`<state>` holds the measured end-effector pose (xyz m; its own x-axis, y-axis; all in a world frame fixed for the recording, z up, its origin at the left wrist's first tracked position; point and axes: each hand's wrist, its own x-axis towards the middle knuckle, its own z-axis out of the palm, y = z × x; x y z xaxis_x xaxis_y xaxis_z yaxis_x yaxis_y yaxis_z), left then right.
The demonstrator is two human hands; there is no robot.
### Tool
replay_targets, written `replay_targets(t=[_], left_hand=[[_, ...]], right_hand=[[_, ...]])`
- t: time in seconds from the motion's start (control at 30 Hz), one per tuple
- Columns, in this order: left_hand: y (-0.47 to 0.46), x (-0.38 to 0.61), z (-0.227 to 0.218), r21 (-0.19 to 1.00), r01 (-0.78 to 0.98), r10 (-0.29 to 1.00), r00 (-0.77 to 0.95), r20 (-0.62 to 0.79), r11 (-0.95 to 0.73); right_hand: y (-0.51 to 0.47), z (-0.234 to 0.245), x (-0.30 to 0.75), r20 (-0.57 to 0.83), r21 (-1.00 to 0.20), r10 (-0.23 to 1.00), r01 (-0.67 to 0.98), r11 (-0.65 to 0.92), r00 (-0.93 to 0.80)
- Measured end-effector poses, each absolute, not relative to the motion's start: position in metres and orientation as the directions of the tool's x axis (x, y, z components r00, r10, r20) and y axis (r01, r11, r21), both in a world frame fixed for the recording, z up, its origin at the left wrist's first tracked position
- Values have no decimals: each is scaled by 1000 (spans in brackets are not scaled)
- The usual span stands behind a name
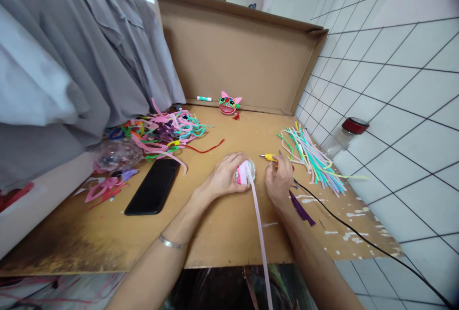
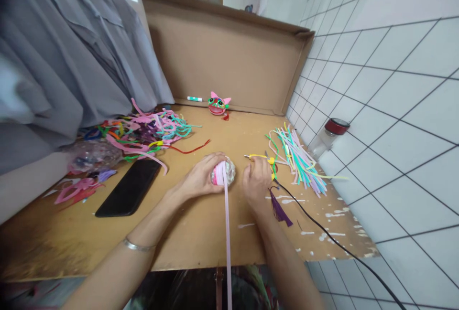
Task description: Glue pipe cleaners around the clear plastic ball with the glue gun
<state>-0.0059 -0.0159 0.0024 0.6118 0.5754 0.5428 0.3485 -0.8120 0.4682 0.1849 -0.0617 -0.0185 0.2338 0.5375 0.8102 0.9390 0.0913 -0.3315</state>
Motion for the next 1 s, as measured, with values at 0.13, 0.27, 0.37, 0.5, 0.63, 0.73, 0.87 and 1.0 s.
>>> replay_targets(t=[0.13,0.27,0.37,0.5,0.63,0.73,0.87,1.0], left_hand=[[-15,-5,2,477,349,582,607,541,-807],[-17,-5,5,500,347,598,600,531,-793],[-17,-5,5,504,345,599,598,532,-792],[-16,-5,4,490,346,589,604,536,-800],[-15,-6,5,502,344,596,605,527,-794],[-15,-7,6,530,338,613,593,522,-778],[-15,-7,7,567,318,631,571,526,-760],[-14,-7,5,599,288,639,560,528,-747]], right_hand=[[-58,-14,208,614,-169,690,918,-357,382],[-54,-12,221,415,-68,766,857,-512,491],[-50,-13,225,330,-65,782,840,-539,528],[-44,-15,227,309,-106,760,814,-570,572],[-42,-15,230,324,-158,739,803,-574,591],[-45,-14,233,347,-200,729,806,-557,590],[-48,-13,236,513,-283,680,851,-443,525],[-53,-12,232,682,-373,594,902,-219,426]])
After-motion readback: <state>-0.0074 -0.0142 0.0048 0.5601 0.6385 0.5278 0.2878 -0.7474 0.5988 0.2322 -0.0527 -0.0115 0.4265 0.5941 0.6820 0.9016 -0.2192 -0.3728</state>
